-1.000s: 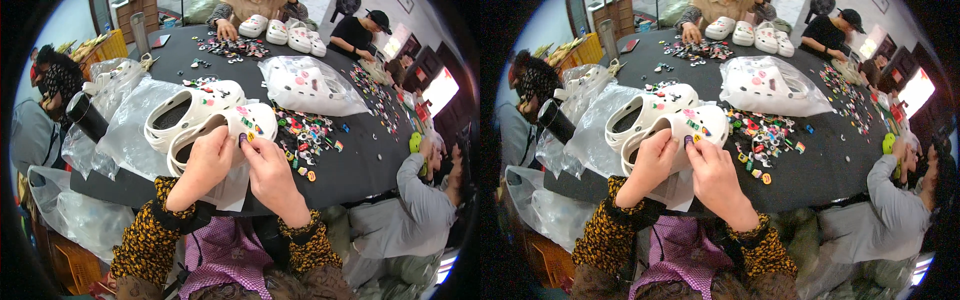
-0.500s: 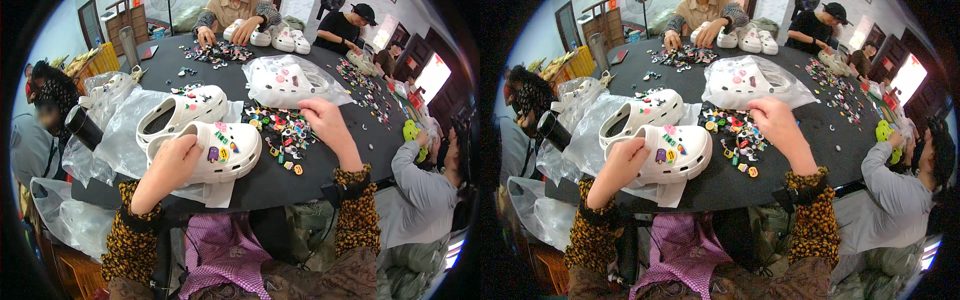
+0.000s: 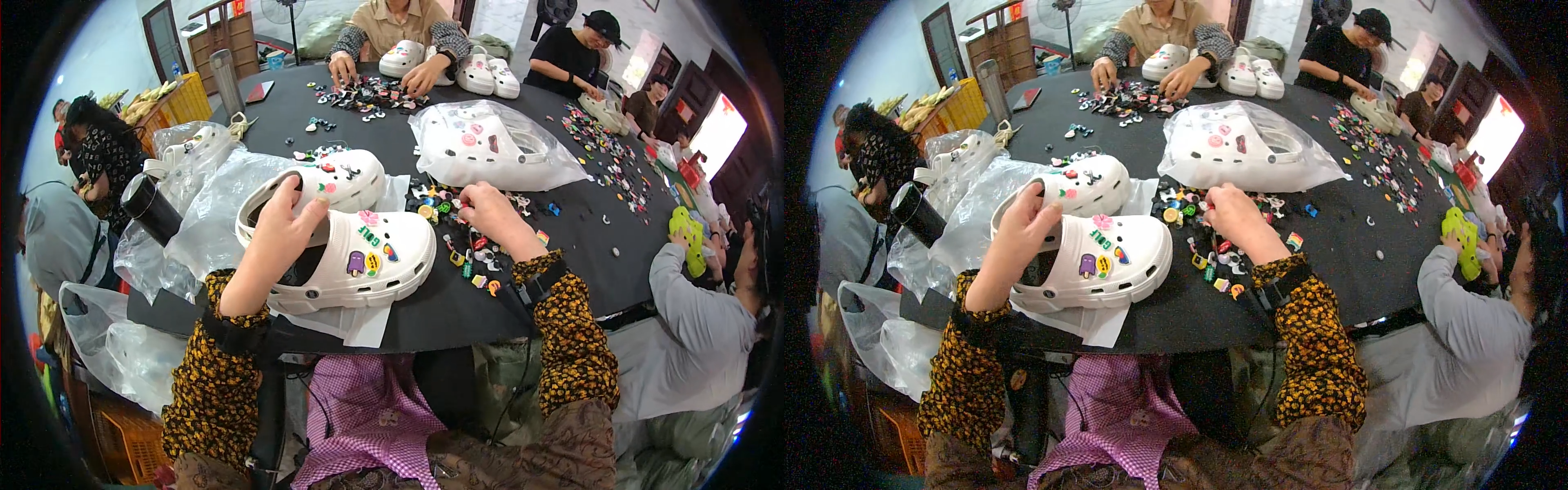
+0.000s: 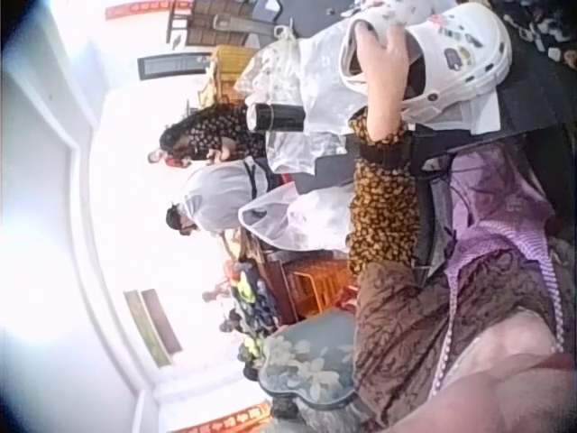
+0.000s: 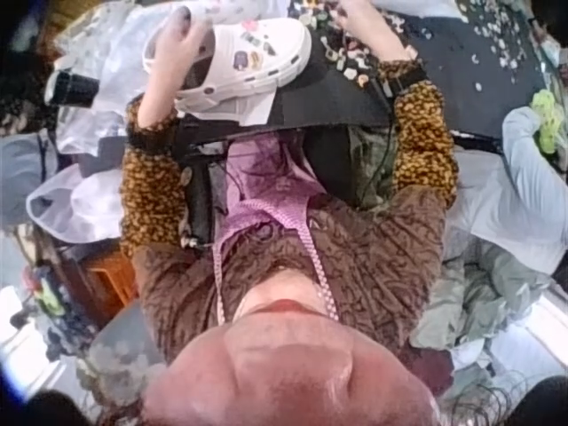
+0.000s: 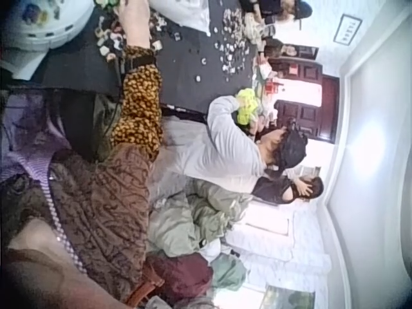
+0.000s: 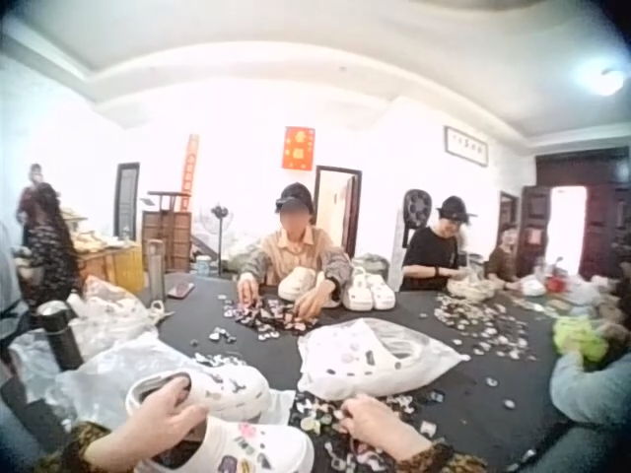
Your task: Decorating white foam clogs with charms and packaging them into plastic bags.
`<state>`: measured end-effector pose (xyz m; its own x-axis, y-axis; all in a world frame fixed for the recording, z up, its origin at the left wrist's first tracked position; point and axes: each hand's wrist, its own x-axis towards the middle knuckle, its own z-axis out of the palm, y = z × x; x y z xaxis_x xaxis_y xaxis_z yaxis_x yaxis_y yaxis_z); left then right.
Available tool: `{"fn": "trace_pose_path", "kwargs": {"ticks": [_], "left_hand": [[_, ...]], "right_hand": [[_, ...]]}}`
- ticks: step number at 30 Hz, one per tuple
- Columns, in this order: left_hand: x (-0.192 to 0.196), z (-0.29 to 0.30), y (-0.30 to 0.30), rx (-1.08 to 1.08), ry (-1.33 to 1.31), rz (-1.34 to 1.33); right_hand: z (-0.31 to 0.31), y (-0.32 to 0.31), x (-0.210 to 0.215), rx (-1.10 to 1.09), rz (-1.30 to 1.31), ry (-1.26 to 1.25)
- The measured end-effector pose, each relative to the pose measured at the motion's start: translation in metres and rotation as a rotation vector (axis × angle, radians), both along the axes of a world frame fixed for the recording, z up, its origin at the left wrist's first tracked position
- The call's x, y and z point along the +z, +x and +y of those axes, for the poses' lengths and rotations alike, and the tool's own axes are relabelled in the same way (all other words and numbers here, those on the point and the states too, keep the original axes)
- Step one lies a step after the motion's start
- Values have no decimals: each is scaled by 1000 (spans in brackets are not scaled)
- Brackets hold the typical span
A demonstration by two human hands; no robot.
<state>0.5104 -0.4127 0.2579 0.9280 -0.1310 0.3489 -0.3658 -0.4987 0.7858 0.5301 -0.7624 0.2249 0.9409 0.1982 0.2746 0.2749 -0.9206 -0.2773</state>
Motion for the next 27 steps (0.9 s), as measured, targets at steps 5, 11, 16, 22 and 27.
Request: {"fn": "trace_pose_path", "kwargs": {"ticks": [5, 11, 16, 22, 27], "left_hand": [[-7, -8, -4, -1, -22, -1], [-1, -8, -11, -48, -98, 182], [2, -14, -21, -75, -159, 105], [5, -18, -29, -157, -50, 37], [3, -20, -28, -188, -74, 16]], "right_hand": [[-21, 2, -2, 18, -69, 158], [-16, -17, 28, -83, 303, 995], [-8, -21, 42, 0, 344, 1080], [37, -21, 80, 231, 355, 1044], [75, -11, 82, 296, 263, 840]]}}
